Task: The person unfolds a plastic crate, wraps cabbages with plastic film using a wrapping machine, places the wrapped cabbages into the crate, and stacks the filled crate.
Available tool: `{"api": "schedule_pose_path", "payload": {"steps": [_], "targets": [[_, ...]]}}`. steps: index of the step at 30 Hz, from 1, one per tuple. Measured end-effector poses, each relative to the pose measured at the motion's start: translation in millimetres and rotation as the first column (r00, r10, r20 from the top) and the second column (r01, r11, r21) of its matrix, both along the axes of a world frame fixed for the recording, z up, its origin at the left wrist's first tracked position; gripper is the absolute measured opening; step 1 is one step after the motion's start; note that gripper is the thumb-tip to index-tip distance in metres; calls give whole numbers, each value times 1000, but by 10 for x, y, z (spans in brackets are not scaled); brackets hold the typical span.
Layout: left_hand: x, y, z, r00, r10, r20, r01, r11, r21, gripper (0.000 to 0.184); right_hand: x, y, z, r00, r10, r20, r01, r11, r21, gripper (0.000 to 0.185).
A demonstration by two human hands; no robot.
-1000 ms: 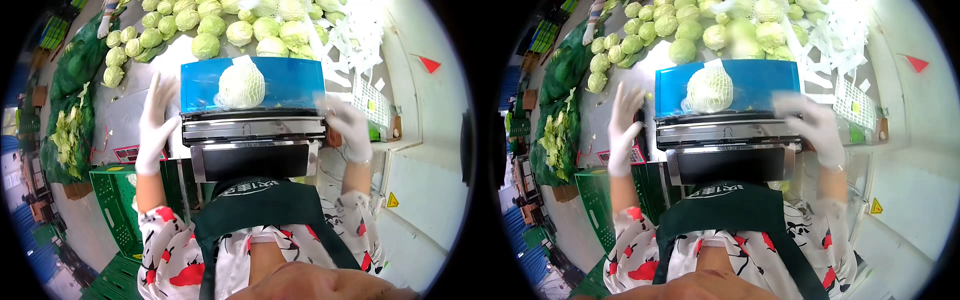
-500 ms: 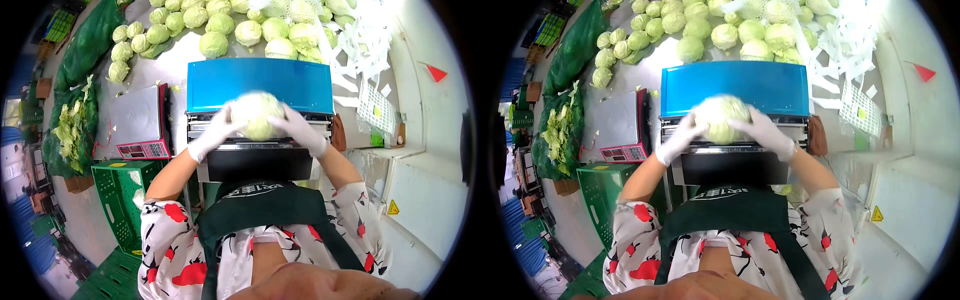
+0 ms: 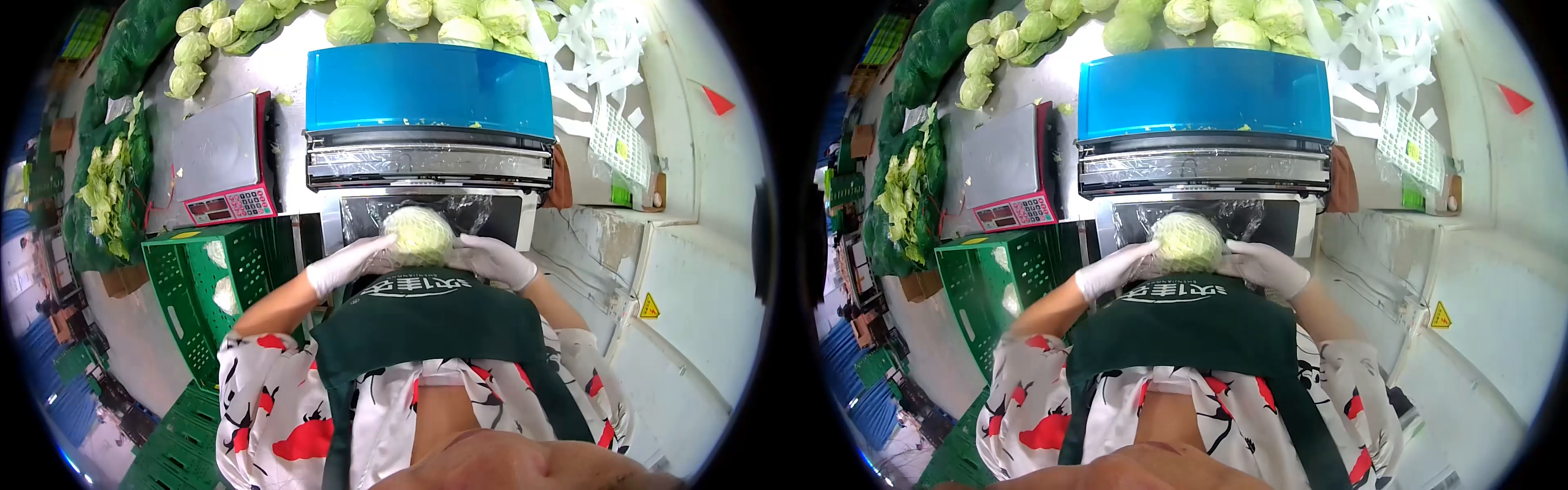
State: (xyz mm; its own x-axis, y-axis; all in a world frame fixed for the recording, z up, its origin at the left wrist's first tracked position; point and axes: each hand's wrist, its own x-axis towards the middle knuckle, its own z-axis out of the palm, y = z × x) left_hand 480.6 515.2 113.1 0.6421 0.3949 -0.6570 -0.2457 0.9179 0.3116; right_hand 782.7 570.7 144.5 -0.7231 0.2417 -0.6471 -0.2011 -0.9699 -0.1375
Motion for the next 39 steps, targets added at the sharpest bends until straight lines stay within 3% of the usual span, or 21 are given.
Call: {"api": "schedule_pose_path", "payload": {"steps": [3, 4, 5, 8, 9, 13, 15, 17, 18, 19, 20, 24, 25, 27, 29, 30, 31, 33, 35, 37, 39], "targets": [[-11, -491, -149, 897, 200, -395, 44, 847, 529, 49, 200, -389, -67, 826, -22, 563, -399, 681, 614, 38], [-15, -517, 53, 626, 322, -711, 496, 539, 681, 44, 180, -524, -143, 676, -273, 685, -591, 355, 724, 22], [-53, -562, -74, 431, 667, -608, 729, 140, 670, 39, 203, -571, -188, 644, -344, 684, -560, 399, 727, 21], [-30, -490, 181, 579, 465, -670, 116, 767, 632, 30, 106, -470, -74, 583, -488, 649, -318, 598, 736, 19], [-73, -439, 214, 634, 501, -589, -40, 782, 622, 29, 102, -387, 35, 684, -451, 574, -65, 745, 664, 23], [-210, -533, -58, 780, 381, -496, -159, 888, 432, 29, 339, -559, -358, 612, -169, 773, -245, 889, 388, 31], [-81, -808, -566, 820, 136, -556, 53, 950, 309, 24, 436, -962, -1064, 480, -225, 848, -764, 369, 530, 28], [172, -750, -709, 803, -96, -588, 303, 915, 265, 21, 305, -1210, -1521, 375, -180, 909, -914, 90, 395, 28], [304, -736, -798, 814, -27, -581, 327, 847, 419, 22, 138, -1256, -1768, 634, 43, 772, -577, 692, 435, 26], [412, -732, -935, 827, 44, -561, 343, 751, 565, 27, 26, -1254, -1838, 803, 59, 593, -348, 854, 387, 25], [468, -773, -1254, 678, 160, -717, 662, 290, 691, 24, -93, -1246, -1895, 909, 24, 416, -130, 965, 228, 26], [225, -534, -751, 636, 418, -648, 709, 16, 705, 32, -347, -824, -1465, 984, 143, 105, -168, 572, 803, 27], [248, -336, -502, 680, 544, -491, 554, 58, 831, 37, -434, -740, -1247, 978, 203, 47, -132, 430, 893, 28], [353, -44, 179, 664, 587, -464, -102, 685, 721, 44, -784, -210, -282, 972, 102, -213, -53, 974, 222, 24], [493, 218, 354, 587, 790, -178, -440, 496, 749, 49, -878, -49, -274, 985, 110, 132, -171, 680, 713, 19], [459, 292, 95, 702, 703, -113, -228, 372, 899, 55, -911, 25, -223, 923, 4, 385, -338, 487, 805, 17], [384, 244, 114, 824, 534, -190, -181, 565, 805, 60, -944, 125, -84, 721, -239, 651, -561, 351, 750, 15], [279, 105, 255, 902, 393, 179, -341, 903, -261, 62, -924, 407, 180, 556, -750, 359, -622, -89, 778, 12], [191, 55, 301, 769, 374, 518, -337, 926, -168, 68, -905, 721, 265, 596, -744, 300, -394, 55, 918, 13], [-77, -55, 150, 792, 573, 208, -577, 815, -51, 66, -825, 1112, 170, 679, -643, 355, -303, 194, 933, 20], [-735, -420, -709, 512, 839, 184, -859, 497, 124, 62, -830, 1512, 128, 750, -547, 372, -307, 210, 928, 20]]}}
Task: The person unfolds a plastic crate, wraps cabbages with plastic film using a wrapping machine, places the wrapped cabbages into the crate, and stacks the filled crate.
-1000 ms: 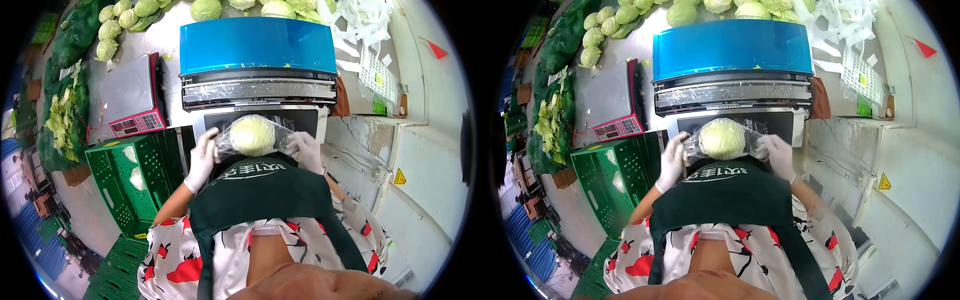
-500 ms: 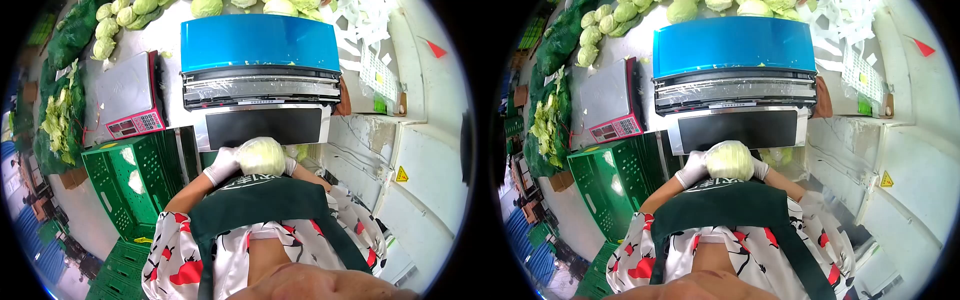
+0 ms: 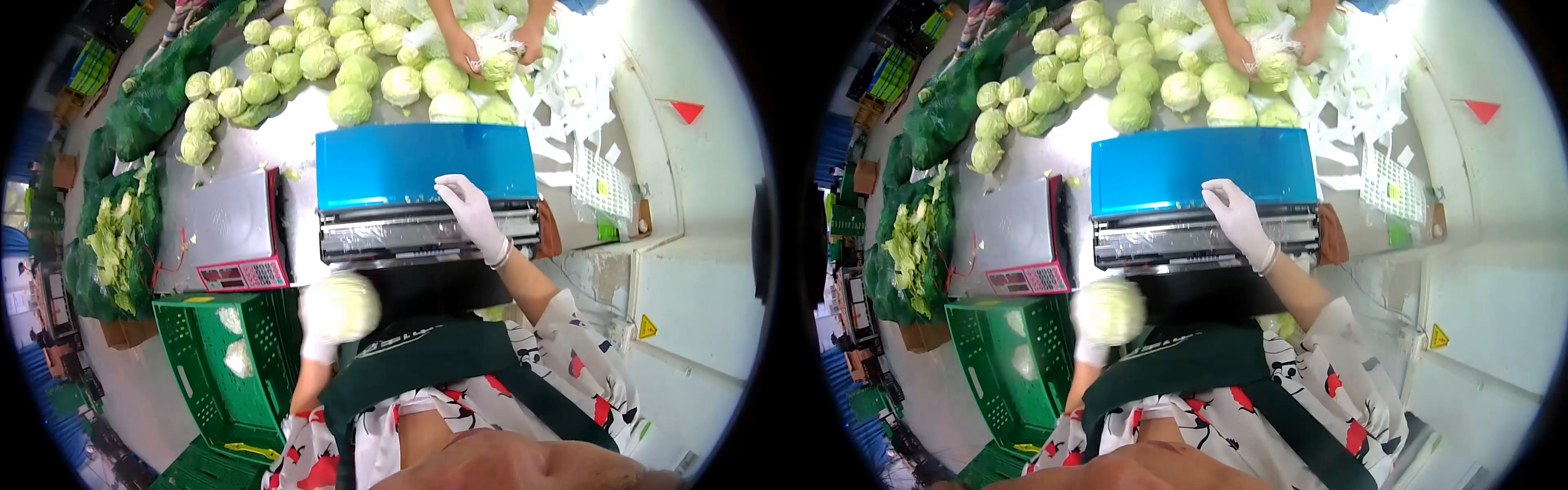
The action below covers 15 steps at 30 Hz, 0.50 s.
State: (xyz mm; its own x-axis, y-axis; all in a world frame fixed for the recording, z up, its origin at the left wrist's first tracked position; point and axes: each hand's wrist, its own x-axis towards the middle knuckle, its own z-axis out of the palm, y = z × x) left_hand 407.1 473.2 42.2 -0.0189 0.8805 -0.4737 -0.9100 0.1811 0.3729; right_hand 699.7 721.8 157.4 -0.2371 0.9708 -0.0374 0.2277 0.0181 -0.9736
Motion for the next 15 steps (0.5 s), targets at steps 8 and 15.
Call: {"api": "schedule_pose_path", "payload": {"steps": [8, 15], "targets": [[-2051, -1258, 1167, 309, 381, -871, -839, 541, -61, 65, -10, 2549, -606, 937, -350, 6, 348, 934, 87, 39], [-2856, -1688, 771, -36, -576, -816, -841, 458, -287, 67, 360, 4228, -960, 544, -814, 203, 769, 581, 267, 106]]}}
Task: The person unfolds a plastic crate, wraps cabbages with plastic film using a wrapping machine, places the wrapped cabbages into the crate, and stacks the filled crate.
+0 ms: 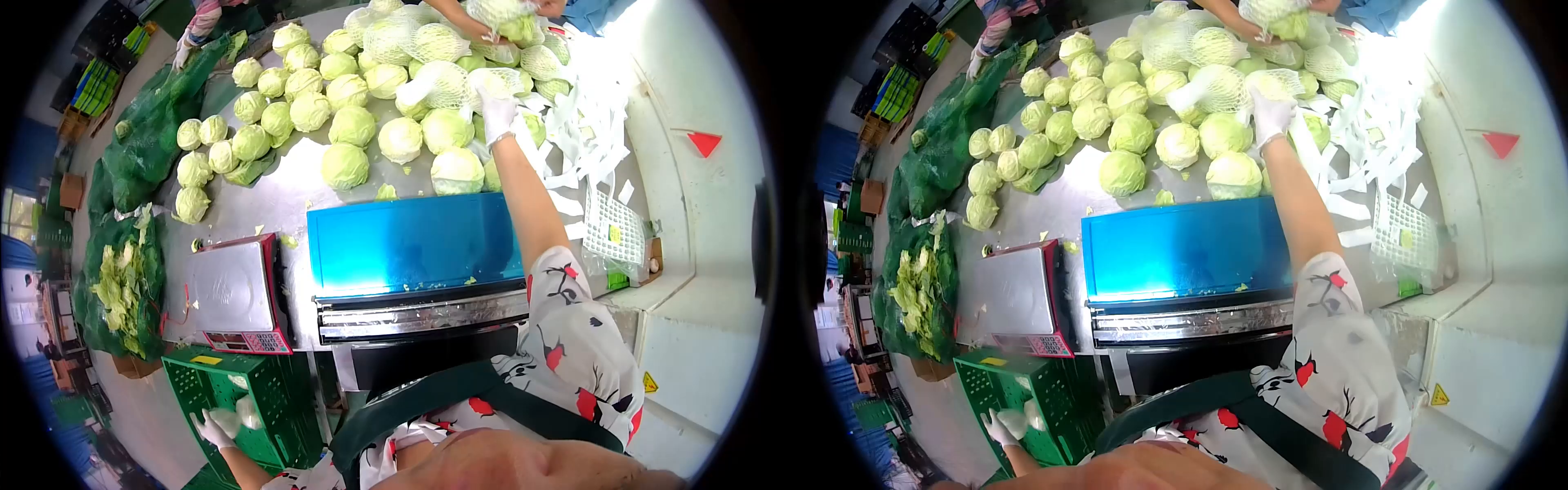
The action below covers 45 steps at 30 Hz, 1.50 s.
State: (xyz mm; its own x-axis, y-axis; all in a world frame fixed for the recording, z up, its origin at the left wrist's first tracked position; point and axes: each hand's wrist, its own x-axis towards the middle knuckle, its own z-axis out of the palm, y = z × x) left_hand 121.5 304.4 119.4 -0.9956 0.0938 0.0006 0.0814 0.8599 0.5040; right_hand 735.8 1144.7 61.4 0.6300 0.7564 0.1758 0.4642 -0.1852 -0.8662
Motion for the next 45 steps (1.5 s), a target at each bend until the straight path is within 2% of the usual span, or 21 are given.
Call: {"api": "schedule_pose_path", "payload": {"steps": [4, 5, 6, 7, 9, 11, 12, 16, 19, 20, 23, 25, 26, 27, 29, 31, 34, 37, 39, 41, 45], "targets": [[247, 1253, 74, 951, -277, -134, 279, 960, -8, 52, -63, 74, 140, 988, -52, 147, 77, 982, -170, 141], [334, 1587, 153, 906, -398, -145, 398, 917, -32, 49, -61, 73, 194, 992, -30, 124, 53, 982, -182, 136], [192, 1759, -70, 870, -476, -129, 493, 826, 275, 44, -28, 64, 241, 995, -10, 101, 30, 980, -194, 131], [376, 2114, 75, 836, -542, -81, 535, 774, 339, 40, 42, 55, 257, 997, 7, 80, 9, 978, -207, 127], [813, 2779, 405, 715, -681, -161, 697, 673, 249, 36, 478, 350, -189, 951, 249, -186, -276, 951, -138, 92], [1146, 3202, 557, 675, -720, -162, 735, 635, 238, 33, 702, 299, -251, 683, 537, -495, -454, 843, 287, 73], [1326, 3376, 615, 656, -743, -135, 740, 599, 306, 32, 651, -48, 14, 412, 537, -736, -380, 835, 397, 64], [1936, 3868, 736, 536, -840, -81, 766, 444, 465, 30, 849, -713, 671, 6, 405, -914, -316, 868, 382, 68], [2493, 4125, 685, 370, -929, -18, 722, 275, 635, 35, 1120, -1039, 616, 70, 655, -752, -629, 615, 476, 72], [2746, 4222, 733, 306, -951, 47, 651, 246, 718, 42, 937, -1434, 1007, 77, 652, -754, -636, 615, 467, 51], [3463, 4474, 745, 105, -994, 3, 643, 71, 763, 74, 828, -2072, 809, 168, 674, -719, -866, 449, 219, 49], [3842, 4494, 651, -14, -999, 39, 575, 24, 818, 92, 273, -2728, 1378, 153, 700, -697, -959, 275, 65, 61], [3989, 4464, 634, -70, -993, 90, 527, 40, 849, 96, 87, -3000, 1493, 289, 797, -531, -957, 249, -147, 69], [4065, 4416, 691, -63, -997, 42, 845, -31, 535, 95, -29, -3188, 1551, 370, 873, -318, -902, 255, -349, 78], [4048, 4306, 505, -22, -1000, -3, 883, -21, 469, 96, -119, -3434, 1383, 421, 878, -228, -891, 354, -285, 89], [3935, 4244, 564, -26, -984, 178, 744, 100, 661, 89, -109, -3585, 1203, 468, 859, -208, -879, 428, -210, 97], [3659, 4022, 569, 7, -997, -75, 913, -24, 408, 80, 16, -3741, 1131, 538, 784, -310, -840, 532, -110, 99], [3239, 3515, 537, 224, -948, -224, 967, 246, -74, 79, 364, -4199, 1201, 778, 553, 298, -546, 830, -113, 77], [3134, 3123, 294, 247, -943, -225, 899, 309, -311, 80, 568, -4567, 955, 626, 344, 700, -246, 939, -241, 65], [3245, 2942, 92, 207, -961, -183, 887, 264, -379, 82, 553, -4881, 677, 560, 380, 736, -191, 924, -332, 57], [3390, 3070, -133, 382, -917, -111, 907, 350, 234, 65, 449, -4822, 427, 681, 483, 550, -434, 872, -228, 24]]}}
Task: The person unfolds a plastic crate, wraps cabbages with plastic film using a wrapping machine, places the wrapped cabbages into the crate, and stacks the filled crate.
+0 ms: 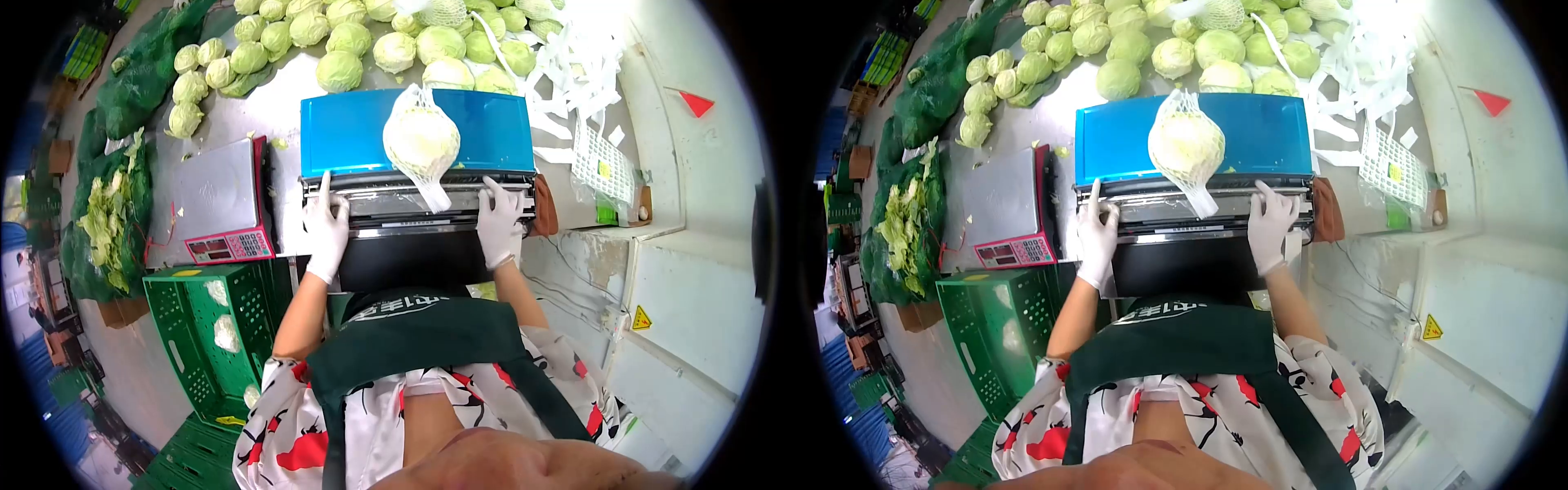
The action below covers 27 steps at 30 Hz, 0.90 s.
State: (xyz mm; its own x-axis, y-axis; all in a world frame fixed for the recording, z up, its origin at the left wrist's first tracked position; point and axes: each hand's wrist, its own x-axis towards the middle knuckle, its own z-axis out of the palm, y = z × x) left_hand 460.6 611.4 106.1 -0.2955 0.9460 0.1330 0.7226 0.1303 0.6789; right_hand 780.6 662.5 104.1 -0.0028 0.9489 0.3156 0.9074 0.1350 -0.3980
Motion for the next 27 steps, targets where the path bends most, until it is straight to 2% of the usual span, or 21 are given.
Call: {"api": "schedule_pose_path", "payload": {"steps": [1, 2, 3, 4, 6, 8, 9, 10, 11, 12, 14, 15, 16, 17, 18, 21, 22, 24, 25, 26, 27], "targets": [[-26, 38, 82, 932, -59, 356, 40, 997, 60, 53, 19, -2, 169, 953, 21, -304, -68, 987, -146, 21], [-85, -24, 216, 870, -78, 488, 105, 994, -29, 38, 70, 24, 392, 814, -13, -580, -172, 950, -262, 19], [-172, -91, 471, 837, -239, 493, 278, 961, -6, 31, 194, -4, 639, 630, -77, -772, -375, 841, -390, 18], [-287, -165, 748, 775, -392, 495, 442, 897, 18, 24, 280, -88, 1023, 638, -100, -763, -457, 749, -480, 18], [-528, -263, 1338, 677, -447, 585, 606, 789, -99, 16, 614, -59, 1525, 697, 167, -698, -677, 476, -562, 18], [-679, -298, 1688, 570, -386, 725, 568, 823, -9, 15, 786, 199, 1621, 277, 639, -717, -948, 305, -93, 25], [-629, -213, 1648, 472, -305, 827, 407, 908, 103, 46, 797, 390, 1688, 148, 607, -781, -964, 263, 22, 29], [-580, -129, 1607, 349, -279, 895, 225, 952, 209, 84, 678, 570, 1773, 213, 578, -787, -930, 366, 17, 38], [-384, 228, 1760, 449, -306, 840, 173, 952, 254, 115, 560, 750, 1858, 274, 541, -795, -886, 464, 10, 48], [-379, 522, 1547, 609, -345, 714, 215, 938, 271, 123, 248, 901, 1905, 512, 451, -732, -733, 673, -98, 63], [-327, 977, 1006, 803, -436, 406, 424, 897, 125, 135, -139, 1401, 1553, 606, 671, -426, -781, 605, -157, 101], [-184, 1163, 751, 842, -520, 143, 501, 852, 150, 139, -270, 1580, 1150, 569, 781, -258, -822, 544, -167, 113], [-43, 1317, 554, 820, -572, -3, 568, 814, 121, 140, -380, 1674, 835, 504, 860, -80, -855, 484, -189, 124], [84, 1429, 428, 770, -638, 21, 633, 767, 101, 136, -529, 1668, 804, 533, 768, -356, -846, 473, -246, 127], [221, 1450, 482, 759, -528, 381, 535, 839, 96, 128, -630, 1658, 795, 532, 600, -597, -842, 446, -302, 130], [173, 1491, 385, 697, -496, 518, 508, 851, 132, 107, -586, 1545, 649, 577, 425, -697, -787, 516, -338, 113], [172, 1412, 385, 680, -423, 599, 488, 871, 60, 104, -569, 1450, 622, 578, 358, -734, -767, 544, -339, 108], [209, 1117, 378, 630, -249, 735, 463, 881, -98, 96, -514, 1043, 664, 515, 126, -848, -758, 528, -382, 81], [238, 910, 563, 624, -193, 758, 487, 854, -184, 85, -469, 820, 861, 535, 37, -844, -748, 486, -452, 80], [252, 711, 608, 674, -255, 693, 534, 816, -220, 80, -430, 585, 1051, 554, -51, -831, -737, 434, -518, 80], [300, 451, 608, 622, -237, 746, 593, 765, -251, 77, -329, 348, 1105, 591, -120, -798, -728, 347, -591, 78]]}}
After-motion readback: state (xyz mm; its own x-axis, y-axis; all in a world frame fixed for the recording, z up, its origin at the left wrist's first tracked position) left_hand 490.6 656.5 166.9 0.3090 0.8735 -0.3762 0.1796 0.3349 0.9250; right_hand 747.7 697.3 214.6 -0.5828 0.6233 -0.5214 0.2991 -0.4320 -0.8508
